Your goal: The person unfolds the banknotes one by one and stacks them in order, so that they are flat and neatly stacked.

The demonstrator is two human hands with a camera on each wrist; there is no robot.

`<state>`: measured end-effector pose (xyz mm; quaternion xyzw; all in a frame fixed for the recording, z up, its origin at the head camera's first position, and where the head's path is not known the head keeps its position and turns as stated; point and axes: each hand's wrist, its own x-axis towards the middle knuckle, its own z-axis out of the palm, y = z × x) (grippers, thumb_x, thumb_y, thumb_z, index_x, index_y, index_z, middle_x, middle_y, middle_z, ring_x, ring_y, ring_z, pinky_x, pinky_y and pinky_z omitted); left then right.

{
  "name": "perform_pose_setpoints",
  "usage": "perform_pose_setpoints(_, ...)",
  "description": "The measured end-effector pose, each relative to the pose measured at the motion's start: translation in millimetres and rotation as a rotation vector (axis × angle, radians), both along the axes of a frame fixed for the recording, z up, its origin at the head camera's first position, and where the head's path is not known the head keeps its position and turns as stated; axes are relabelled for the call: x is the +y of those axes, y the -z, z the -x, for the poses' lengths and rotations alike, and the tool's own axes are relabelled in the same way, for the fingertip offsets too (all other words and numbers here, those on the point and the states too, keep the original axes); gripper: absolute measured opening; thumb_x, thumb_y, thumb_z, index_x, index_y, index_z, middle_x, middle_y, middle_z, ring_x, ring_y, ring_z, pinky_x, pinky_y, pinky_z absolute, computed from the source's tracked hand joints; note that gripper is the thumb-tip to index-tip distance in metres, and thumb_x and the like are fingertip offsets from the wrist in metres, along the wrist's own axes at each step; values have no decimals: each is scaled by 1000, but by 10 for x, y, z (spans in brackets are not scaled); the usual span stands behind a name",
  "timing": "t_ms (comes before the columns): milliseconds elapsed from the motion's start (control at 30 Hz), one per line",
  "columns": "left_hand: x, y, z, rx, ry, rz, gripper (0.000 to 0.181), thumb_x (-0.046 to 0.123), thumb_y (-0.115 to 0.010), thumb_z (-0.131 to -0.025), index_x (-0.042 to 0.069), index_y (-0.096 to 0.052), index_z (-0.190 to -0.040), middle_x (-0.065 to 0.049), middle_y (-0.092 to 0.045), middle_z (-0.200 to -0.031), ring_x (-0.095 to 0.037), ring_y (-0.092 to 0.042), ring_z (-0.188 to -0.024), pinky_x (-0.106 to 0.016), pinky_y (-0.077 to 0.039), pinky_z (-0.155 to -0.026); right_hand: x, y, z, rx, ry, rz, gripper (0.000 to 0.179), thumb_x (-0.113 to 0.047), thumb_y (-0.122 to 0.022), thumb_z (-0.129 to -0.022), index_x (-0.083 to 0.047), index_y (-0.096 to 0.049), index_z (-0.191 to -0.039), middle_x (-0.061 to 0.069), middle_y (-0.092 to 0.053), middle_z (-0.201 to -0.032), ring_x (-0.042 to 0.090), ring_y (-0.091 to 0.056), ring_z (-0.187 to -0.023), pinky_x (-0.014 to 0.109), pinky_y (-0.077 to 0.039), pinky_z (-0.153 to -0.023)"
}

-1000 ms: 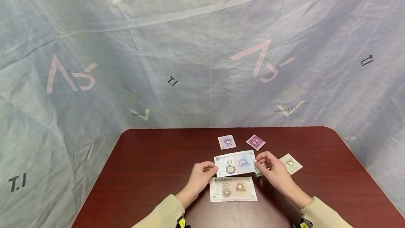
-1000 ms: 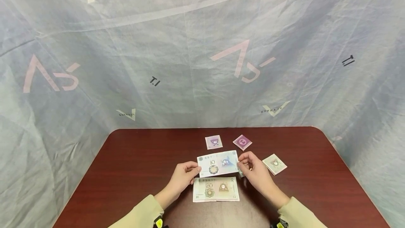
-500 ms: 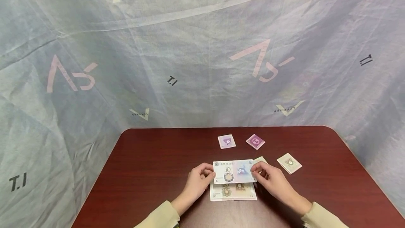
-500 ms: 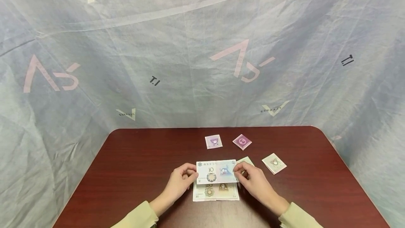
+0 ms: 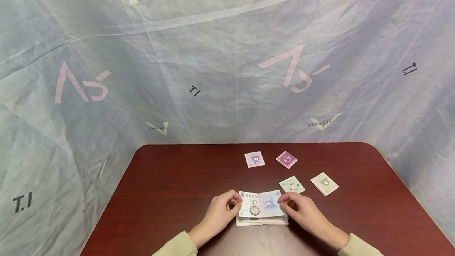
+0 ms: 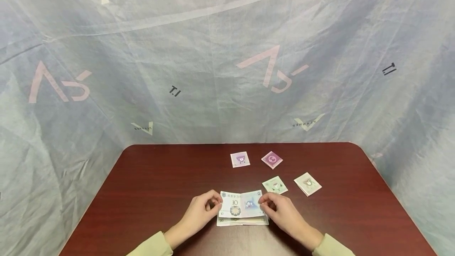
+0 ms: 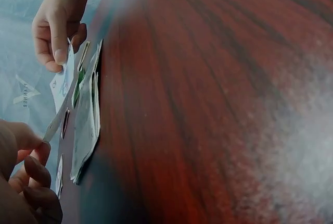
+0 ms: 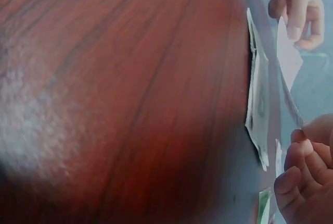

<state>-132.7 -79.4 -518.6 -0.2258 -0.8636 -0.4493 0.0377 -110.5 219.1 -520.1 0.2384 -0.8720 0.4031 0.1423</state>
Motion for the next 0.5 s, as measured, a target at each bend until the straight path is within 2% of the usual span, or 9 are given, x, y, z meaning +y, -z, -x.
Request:
perform_pose_setpoints(133, -17, -7, -15, -10, 0, 8, 16, 7, -76, -91, 21, -70, -95, 11, -67, -81, 6, -42, -54, -17, -38, -51, -18, 28, -8, -17, -11, -18, 20, 1, -77, -88, -17, -70, -93, -19, -61, -78, -7, -51, -67, 20, -45, -56)
perform_pose_setpoints(267, -18, -13, -13, -1, -11, 23, 16, 6, -75, -91, 20, -72, -98, 11, -68, -81, 6, -42, -54, -17, -38, -51, -20, 12, -3, -21, 13, -30, 20, 0, -78, -88, -18, -71, -92, -20, -60, -77, -8, -50, -65, 19, -44, -56)
perform_pose_setpoints(500, -37, 49, -38, 25, -24, 49, 15, 5, -75, -89, 19, -76, -92, 13, -69, -80, 7, -46, -61, -17, -42, -57, -9, 45, -19, -18, 39, -36, 19, -2, -80, -86, -19, -72, -90, -22, -57, -72, -9, -46, -63, 18, -41, -54)
